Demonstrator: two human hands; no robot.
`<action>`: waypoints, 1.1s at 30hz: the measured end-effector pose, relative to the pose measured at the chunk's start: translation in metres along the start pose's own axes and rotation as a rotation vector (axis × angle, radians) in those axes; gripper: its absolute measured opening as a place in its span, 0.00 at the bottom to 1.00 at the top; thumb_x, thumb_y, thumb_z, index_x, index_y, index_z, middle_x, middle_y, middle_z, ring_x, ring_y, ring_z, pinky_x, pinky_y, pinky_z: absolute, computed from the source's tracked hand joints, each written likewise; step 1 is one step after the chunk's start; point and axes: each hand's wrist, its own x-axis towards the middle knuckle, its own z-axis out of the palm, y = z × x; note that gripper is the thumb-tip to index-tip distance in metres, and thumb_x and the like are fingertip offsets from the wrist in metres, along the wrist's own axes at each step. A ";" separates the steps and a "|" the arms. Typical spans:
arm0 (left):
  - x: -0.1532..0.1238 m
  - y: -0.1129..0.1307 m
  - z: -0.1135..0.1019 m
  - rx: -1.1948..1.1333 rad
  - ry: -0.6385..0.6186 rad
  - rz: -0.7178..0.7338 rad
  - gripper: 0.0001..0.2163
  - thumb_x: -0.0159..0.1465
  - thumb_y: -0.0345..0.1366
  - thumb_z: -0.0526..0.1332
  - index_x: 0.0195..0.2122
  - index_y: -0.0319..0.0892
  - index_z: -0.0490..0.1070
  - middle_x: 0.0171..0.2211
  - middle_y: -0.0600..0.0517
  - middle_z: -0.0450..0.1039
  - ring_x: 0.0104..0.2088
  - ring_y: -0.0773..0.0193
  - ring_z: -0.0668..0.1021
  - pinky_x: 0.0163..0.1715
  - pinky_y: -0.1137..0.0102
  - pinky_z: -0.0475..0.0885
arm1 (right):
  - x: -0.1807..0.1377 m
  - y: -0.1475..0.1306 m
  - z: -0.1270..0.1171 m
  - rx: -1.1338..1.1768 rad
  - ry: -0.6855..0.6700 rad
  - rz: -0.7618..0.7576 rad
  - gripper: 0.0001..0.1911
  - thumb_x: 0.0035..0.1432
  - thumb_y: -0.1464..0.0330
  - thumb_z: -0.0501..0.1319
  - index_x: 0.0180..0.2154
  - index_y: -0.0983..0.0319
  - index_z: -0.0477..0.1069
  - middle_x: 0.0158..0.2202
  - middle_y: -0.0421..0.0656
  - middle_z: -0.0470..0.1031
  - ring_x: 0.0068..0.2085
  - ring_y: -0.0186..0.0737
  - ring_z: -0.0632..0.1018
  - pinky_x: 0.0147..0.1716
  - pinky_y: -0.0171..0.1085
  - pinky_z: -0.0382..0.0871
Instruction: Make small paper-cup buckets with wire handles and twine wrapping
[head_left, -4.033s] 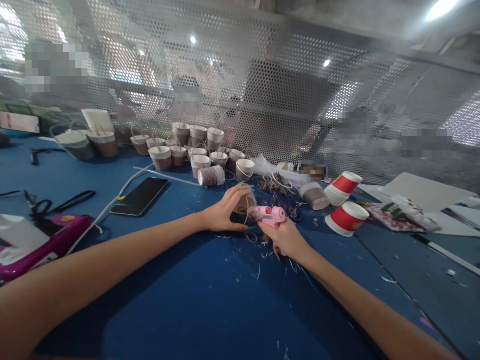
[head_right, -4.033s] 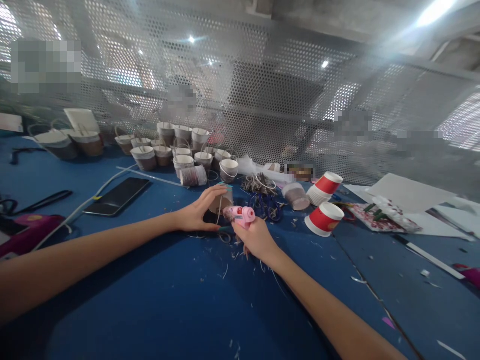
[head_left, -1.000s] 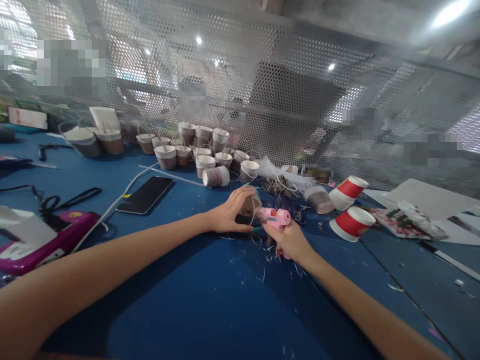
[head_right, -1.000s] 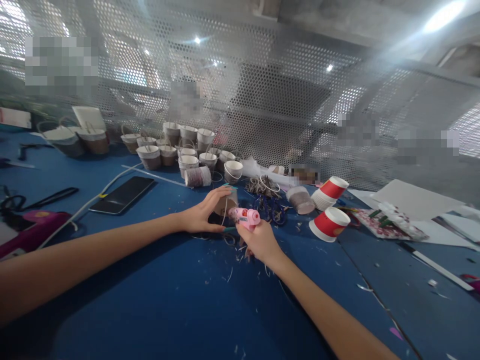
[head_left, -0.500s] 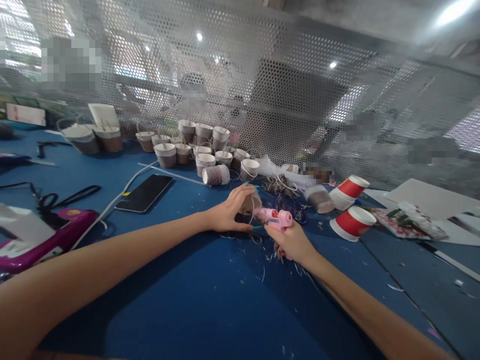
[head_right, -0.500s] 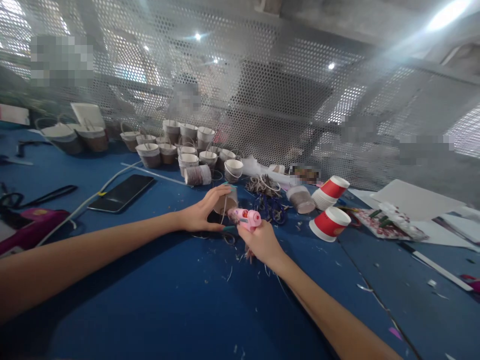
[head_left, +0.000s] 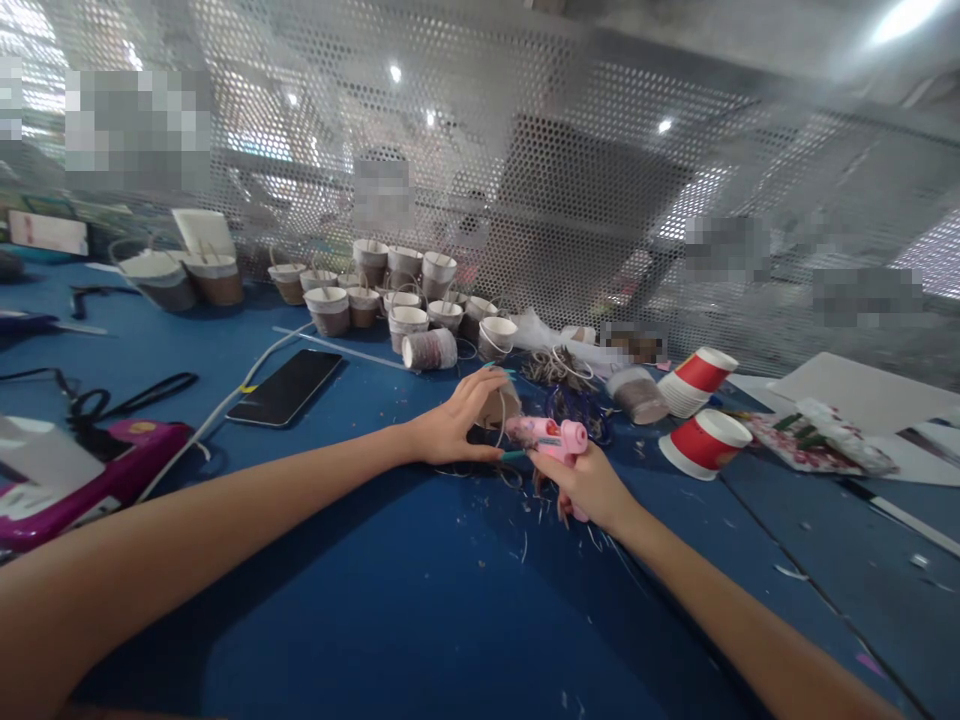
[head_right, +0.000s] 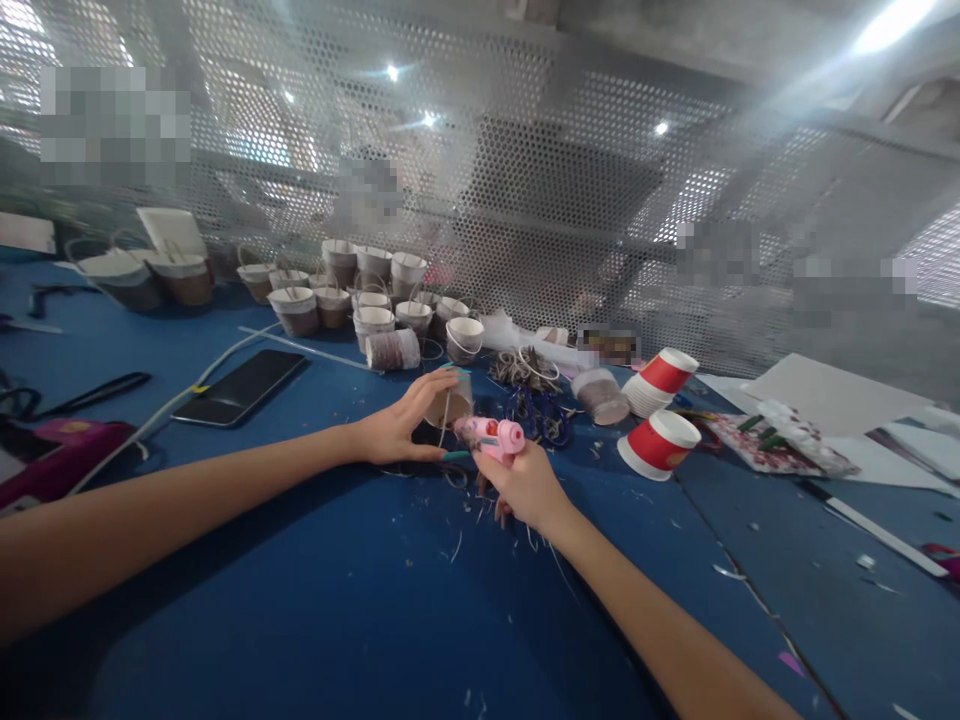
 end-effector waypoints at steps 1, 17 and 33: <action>0.000 0.000 0.000 0.000 0.003 -0.004 0.41 0.57 0.51 0.63 0.64 0.45 0.40 0.64 0.36 0.47 0.66 0.42 0.50 0.62 0.42 0.52 | 0.000 0.000 -0.002 -0.009 -0.003 -0.017 0.13 0.50 0.59 0.59 0.22 0.59 0.63 0.10 0.32 0.58 0.12 0.32 0.64 0.12 0.32 0.61; 0.002 0.003 0.000 0.057 0.039 -0.006 0.43 0.53 0.56 0.64 0.63 0.46 0.45 0.62 0.37 0.51 0.63 0.43 0.55 0.60 0.44 0.56 | -0.020 0.008 -0.064 -1.295 0.466 -0.096 0.17 0.46 0.60 0.66 0.32 0.65 0.66 0.29 0.57 0.72 0.26 0.53 0.77 0.18 0.40 0.63; 0.002 -0.022 -0.044 0.012 -0.297 0.022 0.39 0.60 0.42 0.59 0.67 0.53 0.36 0.69 0.48 0.39 0.63 0.41 0.53 0.59 0.42 0.52 | -0.022 -0.015 -0.015 -0.569 0.133 -0.449 0.17 0.60 0.53 0.55 0.34 0.61 0.64 0.36 0.45 0.70 0.37 0.41 0.72 0.35 0.39 0.67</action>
